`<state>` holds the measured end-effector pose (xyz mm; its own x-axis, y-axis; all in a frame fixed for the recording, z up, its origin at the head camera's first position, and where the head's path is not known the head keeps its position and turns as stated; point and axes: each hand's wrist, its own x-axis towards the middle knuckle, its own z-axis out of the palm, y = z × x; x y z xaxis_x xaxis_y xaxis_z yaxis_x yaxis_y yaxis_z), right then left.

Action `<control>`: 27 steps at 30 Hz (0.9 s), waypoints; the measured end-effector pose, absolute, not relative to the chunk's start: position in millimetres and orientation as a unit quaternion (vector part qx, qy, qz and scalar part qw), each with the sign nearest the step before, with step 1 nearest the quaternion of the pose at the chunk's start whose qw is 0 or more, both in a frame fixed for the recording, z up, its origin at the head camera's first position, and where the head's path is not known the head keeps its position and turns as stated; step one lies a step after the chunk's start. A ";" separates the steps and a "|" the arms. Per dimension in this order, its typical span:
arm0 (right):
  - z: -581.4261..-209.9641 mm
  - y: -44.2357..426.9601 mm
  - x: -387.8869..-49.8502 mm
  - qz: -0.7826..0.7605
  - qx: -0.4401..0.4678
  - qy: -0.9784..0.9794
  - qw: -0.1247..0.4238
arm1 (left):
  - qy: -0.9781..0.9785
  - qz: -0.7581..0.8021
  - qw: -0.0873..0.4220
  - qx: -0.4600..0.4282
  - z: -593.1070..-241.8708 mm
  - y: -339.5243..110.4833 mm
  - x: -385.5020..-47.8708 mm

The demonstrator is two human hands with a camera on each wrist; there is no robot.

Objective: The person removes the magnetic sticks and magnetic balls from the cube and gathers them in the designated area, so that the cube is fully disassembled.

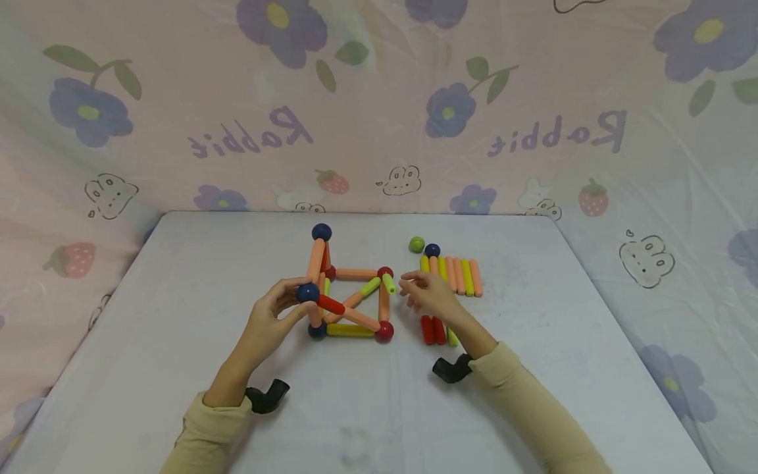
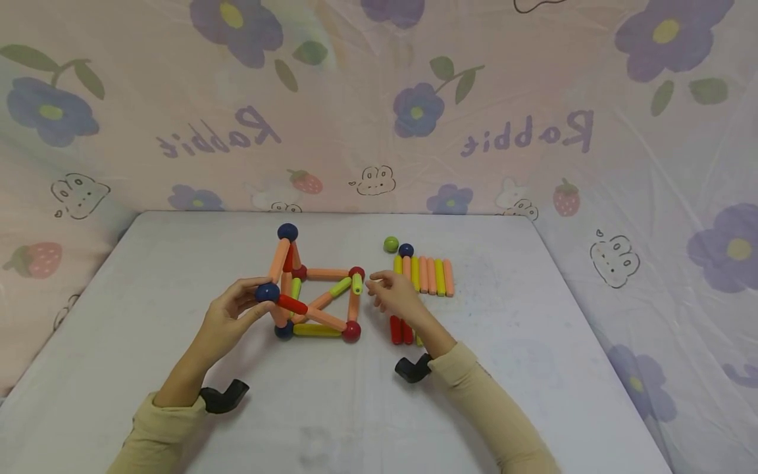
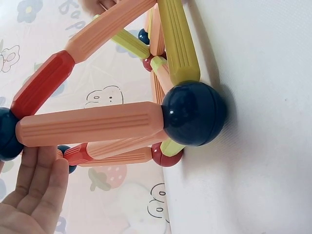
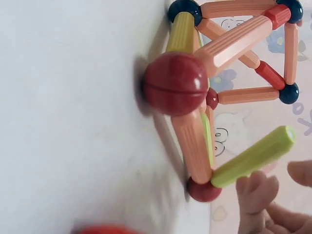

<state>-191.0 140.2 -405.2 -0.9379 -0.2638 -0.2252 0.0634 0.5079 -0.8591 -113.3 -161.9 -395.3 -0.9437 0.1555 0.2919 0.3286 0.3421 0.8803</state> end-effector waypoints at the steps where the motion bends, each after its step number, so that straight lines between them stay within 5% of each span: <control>1: -404.3 136.5 -194.3 -0.508 -0.039 0.842 0.178 | -0.816 -0.554 0.078 -0.148 -395.3 -162.0 -113.3; 10: -409.2 116.7 -218.3 -0.551 0.075 0.781 0.286 | -0.813 -0.557 0.079 -0.152 -395.1 -161.8 -113.3; 27: -413.6 119.8 -222.2 -0.541 0.052 0.795 0.269 | -0.817 -0.554 0.071 -0.142 -393.3 -161.8 -113.0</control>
